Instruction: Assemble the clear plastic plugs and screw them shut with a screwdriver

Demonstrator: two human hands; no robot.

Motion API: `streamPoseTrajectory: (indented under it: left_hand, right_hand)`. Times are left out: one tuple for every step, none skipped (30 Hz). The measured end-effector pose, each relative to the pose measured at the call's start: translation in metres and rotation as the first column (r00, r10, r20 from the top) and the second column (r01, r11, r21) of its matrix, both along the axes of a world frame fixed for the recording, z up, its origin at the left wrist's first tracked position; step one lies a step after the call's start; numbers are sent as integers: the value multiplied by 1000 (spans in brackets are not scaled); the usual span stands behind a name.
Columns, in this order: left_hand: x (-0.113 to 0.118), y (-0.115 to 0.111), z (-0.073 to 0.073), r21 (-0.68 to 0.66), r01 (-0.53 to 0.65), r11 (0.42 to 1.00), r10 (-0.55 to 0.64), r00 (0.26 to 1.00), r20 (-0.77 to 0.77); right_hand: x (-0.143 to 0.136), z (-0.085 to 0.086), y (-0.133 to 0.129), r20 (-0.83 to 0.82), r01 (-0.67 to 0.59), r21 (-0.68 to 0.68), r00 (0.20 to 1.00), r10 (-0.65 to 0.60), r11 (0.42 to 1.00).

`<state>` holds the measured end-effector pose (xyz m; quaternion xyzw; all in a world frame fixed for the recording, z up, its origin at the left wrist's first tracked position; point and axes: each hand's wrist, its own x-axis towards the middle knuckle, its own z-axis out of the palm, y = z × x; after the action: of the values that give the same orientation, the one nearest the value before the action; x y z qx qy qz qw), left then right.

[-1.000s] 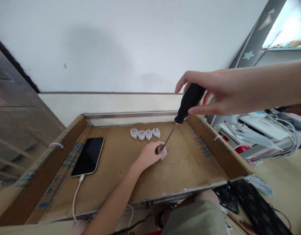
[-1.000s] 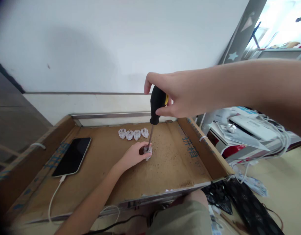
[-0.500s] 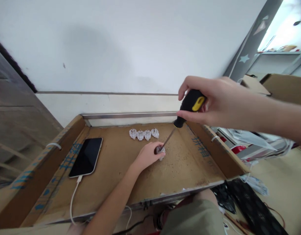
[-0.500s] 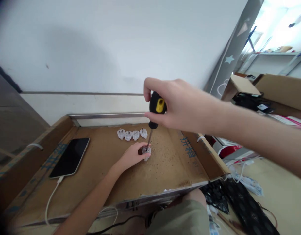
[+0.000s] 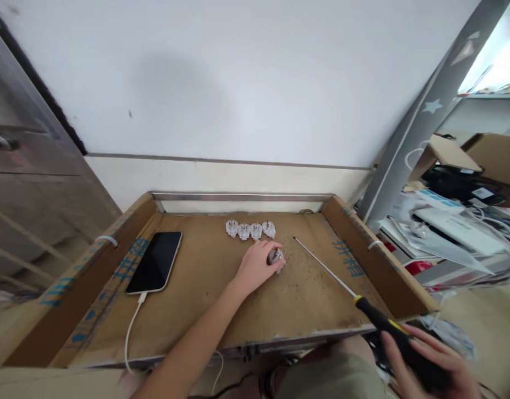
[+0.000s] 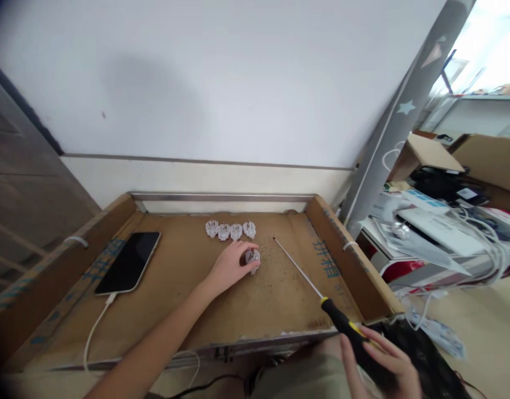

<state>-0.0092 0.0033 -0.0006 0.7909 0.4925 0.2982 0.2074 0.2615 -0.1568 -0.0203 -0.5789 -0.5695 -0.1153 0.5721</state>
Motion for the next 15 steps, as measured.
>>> streamPoseTrajectory:
  left_hand:
    - [1,0,-1,7,2,1000,-2,1000,-13]
    - [3,0,-1,22,4,1000,-4,1000,-31]
    - [6,2,-2,44,13,999,-10,998,-54]
    - [10,6,-3,75,28,997,-22,996,-84]
    - [15,11,-3,117,50,992,-35,992,-123]
    - [22,18,-4,168,76,983,-46,983,-176]
    - [29,26,-5,225,99,969,-45,972,-231]
    - [36,35,-5,278,119,953,-34,956,-291]
    - [42,45,-5,321,127,939,-9,939,-345]
    - [47,54,-5,345,121,931,14,931,-365]
    - [49,61,-5,361,112,926,35,925,-378]
    - [48,68,-5,373,96,923,58,923,-381]
    - [45,72,-4,381,79,921,78,922,-380]
    - [40,74,-3,390,64,919,98,920,-381]
    - [34,75,-1,401,41,915,122,920,-373]
  right_hand:
    - [-9,-10,1,33,-24,-20,999,25,1000]
    - [-17,-17,2,82,-42,-63,996,47,997]
    - [-24,-21,4,147,-52,-104,987,67,993]
    - [-30,-24,7,207,-47,-142,975,76,989]
    - [-36,-26,10,249,-36,-175,965,80,984]
    - [-39,-28,13,282,-21,-205,956,80,979]
    - [-42,-29,17,302,-12,-240,949,86,971]
    - [-44,-30,20,313,-10,-273,945,98,962]
    - [-45,-31,24,325,-7,-300,939,109,954]
    - [-46,-32,27,333,-9,-322,935,122,947]
    - [-45,-33,30,335,-14,-333,933,132,943]
    - [-45,-33,33,329,-20,-332,935,136,943]
    - [-45,-34,35,318,-25,-326,938,135,945]
    - [-45,-34,36,310,-33,-321,941,138,946]
    - [-45,-34,37,306,-43,-315,941,145,948]
